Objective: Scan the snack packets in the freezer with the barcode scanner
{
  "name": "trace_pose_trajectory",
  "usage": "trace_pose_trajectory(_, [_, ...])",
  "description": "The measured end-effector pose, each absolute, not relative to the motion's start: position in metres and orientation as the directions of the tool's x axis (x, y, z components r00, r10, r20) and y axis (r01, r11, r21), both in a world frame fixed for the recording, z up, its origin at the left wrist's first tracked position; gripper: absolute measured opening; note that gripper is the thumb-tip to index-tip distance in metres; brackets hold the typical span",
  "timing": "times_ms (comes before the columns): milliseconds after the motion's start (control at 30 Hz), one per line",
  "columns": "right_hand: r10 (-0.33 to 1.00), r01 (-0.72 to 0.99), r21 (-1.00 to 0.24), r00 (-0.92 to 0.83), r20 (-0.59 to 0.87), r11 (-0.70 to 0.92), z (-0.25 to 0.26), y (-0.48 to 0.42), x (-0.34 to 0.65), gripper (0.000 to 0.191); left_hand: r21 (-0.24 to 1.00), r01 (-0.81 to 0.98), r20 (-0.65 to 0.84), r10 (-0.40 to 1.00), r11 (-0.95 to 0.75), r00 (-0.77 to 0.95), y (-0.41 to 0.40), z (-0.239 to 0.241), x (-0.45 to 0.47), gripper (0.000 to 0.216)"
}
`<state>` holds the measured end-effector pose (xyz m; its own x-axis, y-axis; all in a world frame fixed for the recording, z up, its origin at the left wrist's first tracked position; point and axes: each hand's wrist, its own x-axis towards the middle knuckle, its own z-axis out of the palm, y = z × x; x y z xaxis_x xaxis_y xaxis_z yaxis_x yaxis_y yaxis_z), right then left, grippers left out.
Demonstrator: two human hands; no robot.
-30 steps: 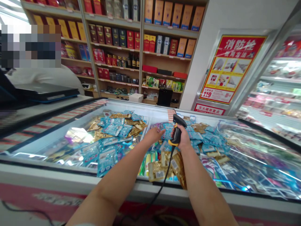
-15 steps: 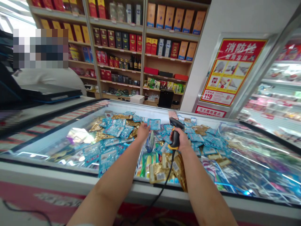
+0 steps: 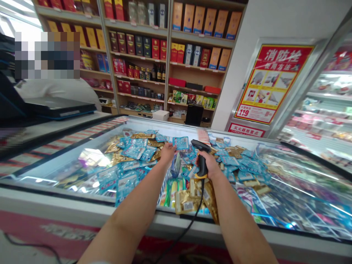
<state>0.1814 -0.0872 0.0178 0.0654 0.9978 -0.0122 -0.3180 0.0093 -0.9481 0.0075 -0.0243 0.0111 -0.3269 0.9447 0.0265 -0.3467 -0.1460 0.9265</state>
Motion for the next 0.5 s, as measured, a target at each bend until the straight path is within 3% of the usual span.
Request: trace_pose_trajectory(500, [0.996, -0.325, -0.946, 0.089, -0.019, 0.011, 0.0149, -0.0820, 0.1820, 0.018, 0.930, -0.348, -0.002, 0.947, -0.116, -0.320, -0.0235, 0.0089, 0.0076, 0.014])
